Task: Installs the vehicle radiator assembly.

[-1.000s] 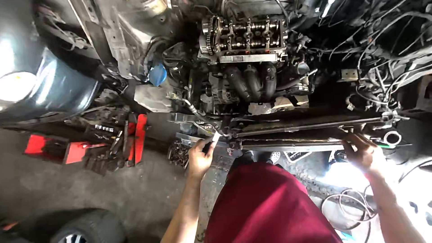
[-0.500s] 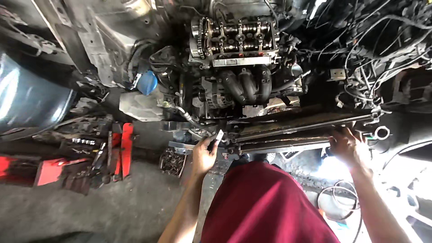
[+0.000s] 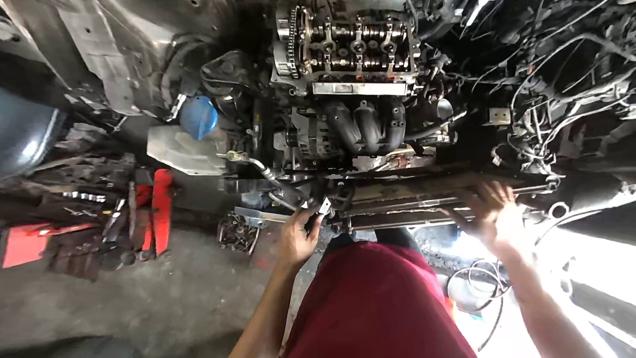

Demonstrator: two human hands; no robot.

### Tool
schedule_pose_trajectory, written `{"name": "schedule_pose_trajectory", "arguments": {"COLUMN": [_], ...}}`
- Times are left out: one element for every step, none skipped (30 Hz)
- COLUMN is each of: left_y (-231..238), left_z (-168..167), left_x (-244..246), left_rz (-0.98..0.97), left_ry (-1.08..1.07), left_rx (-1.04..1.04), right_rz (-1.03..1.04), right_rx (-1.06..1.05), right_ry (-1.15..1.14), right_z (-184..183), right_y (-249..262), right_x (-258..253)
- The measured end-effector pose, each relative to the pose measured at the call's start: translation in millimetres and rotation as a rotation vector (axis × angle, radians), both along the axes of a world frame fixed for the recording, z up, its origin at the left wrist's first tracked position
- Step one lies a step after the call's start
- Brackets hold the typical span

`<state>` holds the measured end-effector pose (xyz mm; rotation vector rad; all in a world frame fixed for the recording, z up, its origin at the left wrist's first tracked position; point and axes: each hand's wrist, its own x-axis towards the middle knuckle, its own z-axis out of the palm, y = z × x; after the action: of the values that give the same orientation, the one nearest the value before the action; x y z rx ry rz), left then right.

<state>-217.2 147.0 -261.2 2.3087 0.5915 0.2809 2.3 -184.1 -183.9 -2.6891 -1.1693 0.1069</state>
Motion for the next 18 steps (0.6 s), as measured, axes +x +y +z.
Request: {"name": "schedule_pose_trajectory", "arguments": {"left_y": [-2.9,-5.7,-8.5,-10.7,-11.7,-12.5,-13.8,-15.7,-17.6,-19.1,-20.6,-22.5,-24.2,-25.7,-27.2,-28.2,-28.9,-29.4], "left_z": [1.1,2.9,5.4,7.4,7.7,6.8,4.4,2.6,1.9,2.1,3.3,5.4,7.7,9.7,11.4,12.8,14.2,15.7], "left_x": [0.1,-0.3,-2.7,-6.2,-9.8,-14.3,-19.8,-25.0,-29.4,-32.1,-34.0,-35.7,-36.2,-35.4,-33.9,-31.7,-28.7,-25.8], "left_rz": [0.012,0.029,0.056,0.091,0.131,0.165,0.192,0.224,0.263,0.303,0.339,0.367,0.387,0.401,0.411,0.418,0.421,0.421], "left_ry": [-0.001,0.006,0.021,0.030,0.019,-0.007,-0.044,-0.072,-0.084,-0.098,-0.113,-0.124,-0.136,-0.149,-0.158,-0.162,-0.169,-0.173], "left_rx": [0.002,-0.005,-0.016,-0.024,-0.029,-0.036,-0.051,-0.078,-0.115,-0.149,-0.181,-0.208,-0.223,-0.231,-0.237,-0.237,-0.235,-0.234], "right_rz": [0.108,0.205,0.284,0.343,0.389,0.420,0.442,0.464,0.486,0.503,0.515,0.520,0.521,0.524,0.530,0.540,0.547,0.555], "right_rx": [-0.003,-0.012,-0.020,-0.025,-0.012,0.010,0.037,0.070,0.092,0.110,0.130,0.165,0.202,0.236,0.260,0.272,0.285,0.294], "right_ry": [0.001,0.008,0.018,0.030,0.030,0.033,0.037,0.033,0.023,0.013,0.002,-0.005,-0.011,-0.021,-0.030,-0.044,-0.061,-0.071], "right_z": [-7.5,-17.0,-26.9,-36.0,-44.2,-50.4,-54.6,-57.9,-60.5,-62.5,-64.1,-65.6,-67.3,-68.8,-69.9,-70.8,-71.5,-72.3], "right_y": [7.9,13.9,17.6,19.1,19.5,18.9,17.2,15.1,13.0,11.1,9.2,7.3,5.3,3.4,1.4,-0.1,-1.1,-2.6], "right_x": [4.0,8.5,12.3,15.2,18.8,21.9,24.1,26.5,29.1,31.6,33.0,32.7,31.8,31.1,30.3,29.5,28.7,28.0]}}
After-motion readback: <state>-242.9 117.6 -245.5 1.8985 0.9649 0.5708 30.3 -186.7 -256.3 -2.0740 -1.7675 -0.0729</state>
